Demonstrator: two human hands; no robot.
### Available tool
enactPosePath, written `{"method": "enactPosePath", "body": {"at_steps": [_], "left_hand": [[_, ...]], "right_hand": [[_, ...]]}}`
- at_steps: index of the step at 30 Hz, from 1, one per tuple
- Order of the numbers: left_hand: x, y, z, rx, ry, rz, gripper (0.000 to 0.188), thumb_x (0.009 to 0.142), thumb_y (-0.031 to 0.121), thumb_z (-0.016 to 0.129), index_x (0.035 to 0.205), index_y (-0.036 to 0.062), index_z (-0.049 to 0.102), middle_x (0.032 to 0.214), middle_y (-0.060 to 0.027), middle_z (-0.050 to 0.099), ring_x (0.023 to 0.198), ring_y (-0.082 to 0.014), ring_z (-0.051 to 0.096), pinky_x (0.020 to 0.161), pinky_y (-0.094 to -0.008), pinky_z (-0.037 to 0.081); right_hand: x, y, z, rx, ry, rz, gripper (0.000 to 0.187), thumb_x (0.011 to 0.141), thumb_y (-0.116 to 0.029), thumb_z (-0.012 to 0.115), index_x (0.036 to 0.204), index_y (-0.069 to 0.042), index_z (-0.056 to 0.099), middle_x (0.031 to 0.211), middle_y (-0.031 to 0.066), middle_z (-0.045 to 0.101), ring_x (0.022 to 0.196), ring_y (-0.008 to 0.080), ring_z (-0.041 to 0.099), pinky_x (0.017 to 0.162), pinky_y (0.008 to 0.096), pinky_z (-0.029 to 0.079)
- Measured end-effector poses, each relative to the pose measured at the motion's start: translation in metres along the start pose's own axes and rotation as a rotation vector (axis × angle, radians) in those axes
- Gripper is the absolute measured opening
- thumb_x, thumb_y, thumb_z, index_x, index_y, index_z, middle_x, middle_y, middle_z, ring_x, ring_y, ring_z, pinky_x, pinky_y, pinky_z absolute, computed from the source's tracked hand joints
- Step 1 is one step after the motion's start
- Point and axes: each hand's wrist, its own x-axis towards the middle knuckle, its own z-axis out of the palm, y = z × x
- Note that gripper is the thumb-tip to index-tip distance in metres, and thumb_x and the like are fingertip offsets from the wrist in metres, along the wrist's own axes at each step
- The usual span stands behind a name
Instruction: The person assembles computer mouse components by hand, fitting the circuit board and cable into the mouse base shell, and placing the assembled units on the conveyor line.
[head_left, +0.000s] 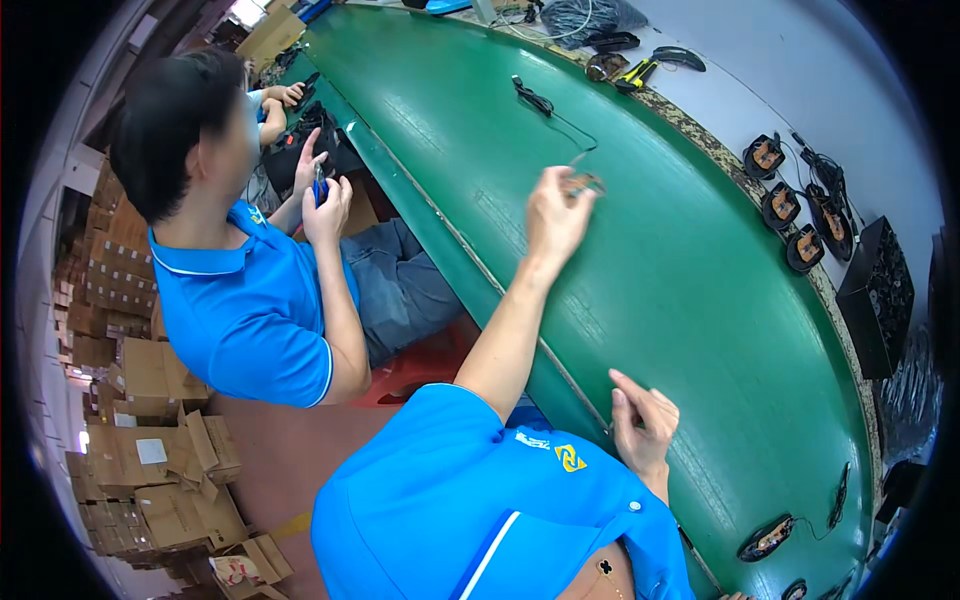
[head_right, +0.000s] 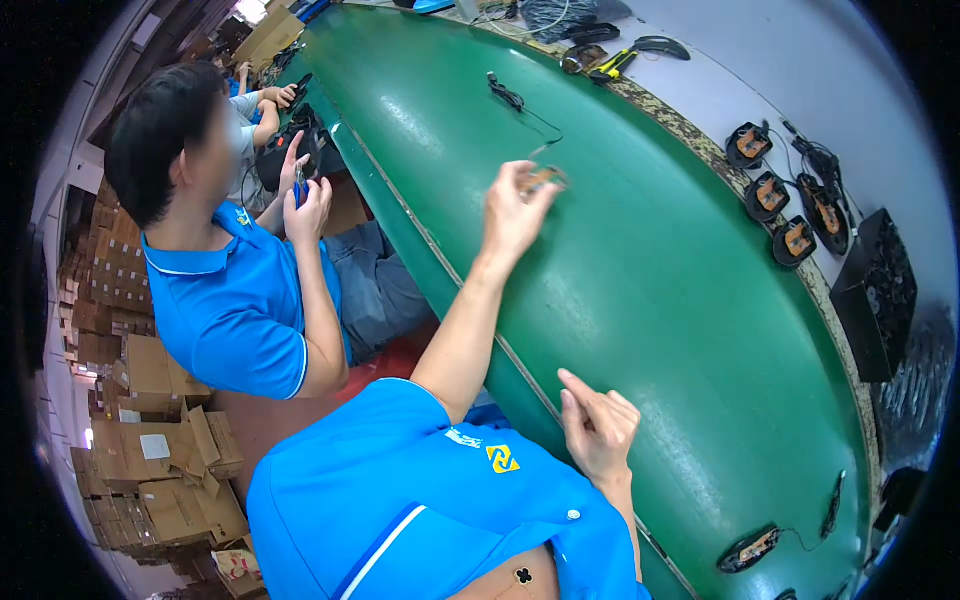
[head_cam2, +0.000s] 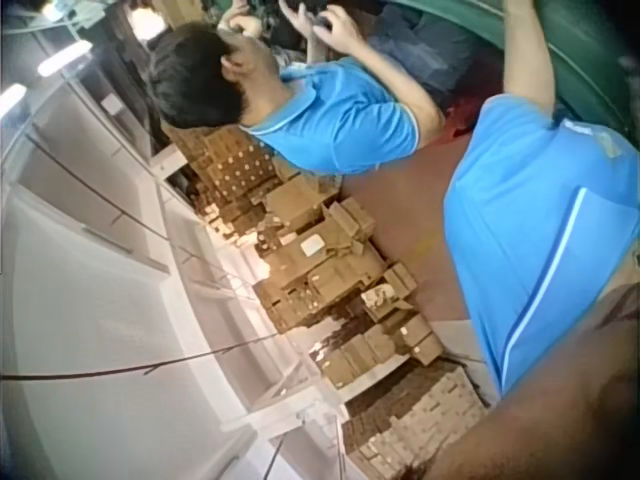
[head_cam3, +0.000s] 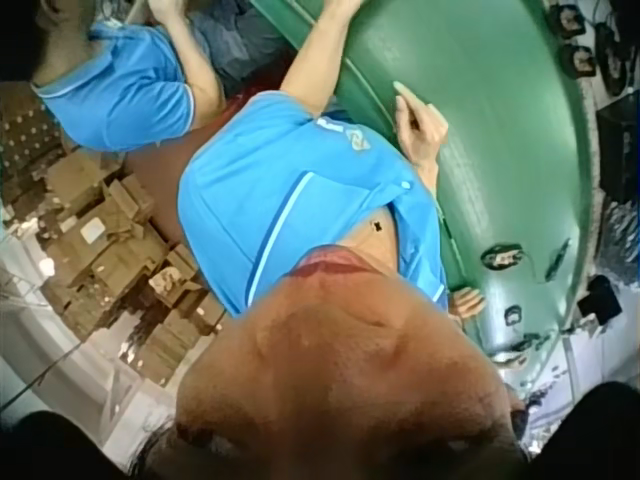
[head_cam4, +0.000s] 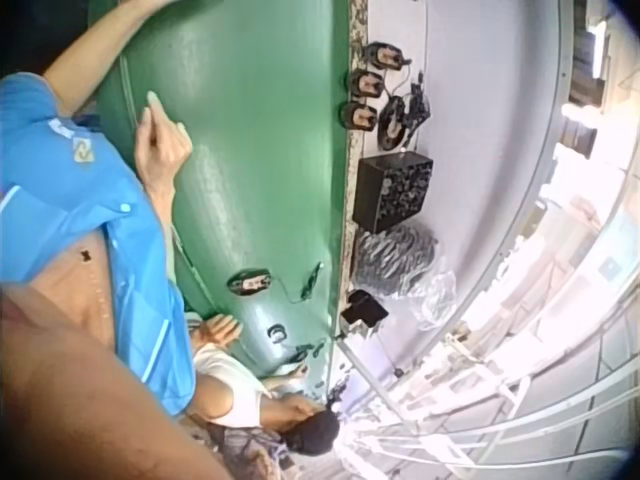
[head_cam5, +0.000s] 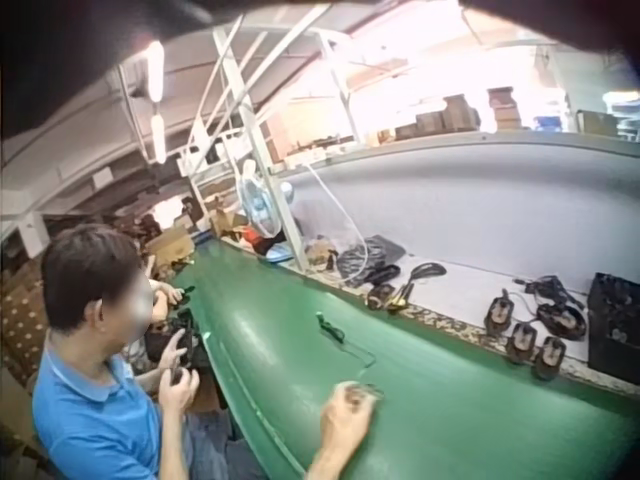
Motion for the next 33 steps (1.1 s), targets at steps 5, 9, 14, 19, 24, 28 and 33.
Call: {"method": "enactPosePath", "body": {"at_steps": [5,9,14,19,24,28,33], "left_hand": [[-0.051,0.049,0.044,-0.355,-0.493,0.104,0.074,0.083,0.011,0.073,0.143,0.0002,0.031,0.104,-0.0198,0.065,0.084,-0.0286,0.069,0.071,-0.0376,0.056],[-0.079,0.083,0.045,-0.394,-0.907,0.172,0.079,0.082,0.008,0.070,0.145,0.0018,0.023,0.102,-0.0191,0.064,0.084,-0.0302,0.069,0.070,-0.0386,0.056],[-0.096,0.113,0.047,-0.485,-1.292,0.243,0.066,0.082,0.006,0.069,0.135,0.0027,0.029,0.101,-0.0171,0.065,0.082,-0.0297,0.068,0.069,-0.0385,0.055],[-0.089,0.135,0.048,-0.499,-1.609,0.291,0.059,0.083,0.006,0.072,0.134,0.0023,0.042,0.105,-0.0147,0.068,0.085,-0.0280,0.068,0.073,-0.0380,0.055],[-0.098,0.126,0.076,-0.875,-1.654,0.466,0.054,0.082,0.005,0.076,0.133,0.0041,0.059,0.116,-0.0130,0.070,0.090,-0.0273,0.068,0.082,-0.0370,0.054],[-0.092,0.139,0.080,-0.899,-1.742,0.355,0.049,0.079,0.005,0.079,0.126,0.0050,0.067,0.112,-0.0117,0.072,0.093,-0.0244,0.068,0.085,-0.0359,0.055],[-0.086,0.133,0.039,-0.967,-1.669,0.090,0.042,0.082,0.008,0.078,0.122,0.0031,0.067,0.111,-0.0120,0.073,0.099,-0.0221,0.069,0.091,-0.0348,0.055]], "right_hand": [[0.006,0.009,-0.013,-0.080,0.230,0.104,0.036,0.084,0.004,0.065,0.119,-0.002,0.069,0.079,0.0060,0.064,0.069,0.0176,0.056,0.065,0.0283,0.047],[0.004,0.020,-0.029,-0.195,0.448,0.169,0.038,0.096,-0.008,0.053,0.134,-0.002,0.057,0.111,0.0115,0.059,0.096,0.0205,0.056,0.086,0.0340,0.047],[0.001,0.039,-0.056,-0.063,0.824,0.223,0.058,0.108,-0.041,0.025,0.146,-0.001,0.041,0.136,0.0138,0.052,0.124,0.0236,0.051,0.109,0.0404,0.036],[0.022,0.056,-0.059,0.249,0.703,0.248,0.077,0.103,-0.061,0.015,0.148,-0.004,0.040,0.150,0.0151,0.045,0.140,0.0281,0.042,0.115,0.0463,0.032],[0.014,0.096,-0.072,0.595,0.284,0.133,0.115,0.088,-0.082,-0.009,0.134,-0.003,0.059,0.141,0.0178,0.053,0.139,0.0316,0.041,0.118,0.0551,0.027],[0.033,0.094,-0.079,0.526,0.230,0.224,0.105,0.092,-0.080,0.002,0.137,-0.004,0.058,0.144,0.0154,0.052,0.140,0.0293,0.038,0.120,0.0499,0.025],[0.073,0.070,-0.029,0.574,0.009,0.164,0.059,0.088,-0.047,0.051,0.126,-0.004,0.062,0.138,0.0147,0.056,0.140,0.0318,0.039,0.118,0.0473,0.029]]}}
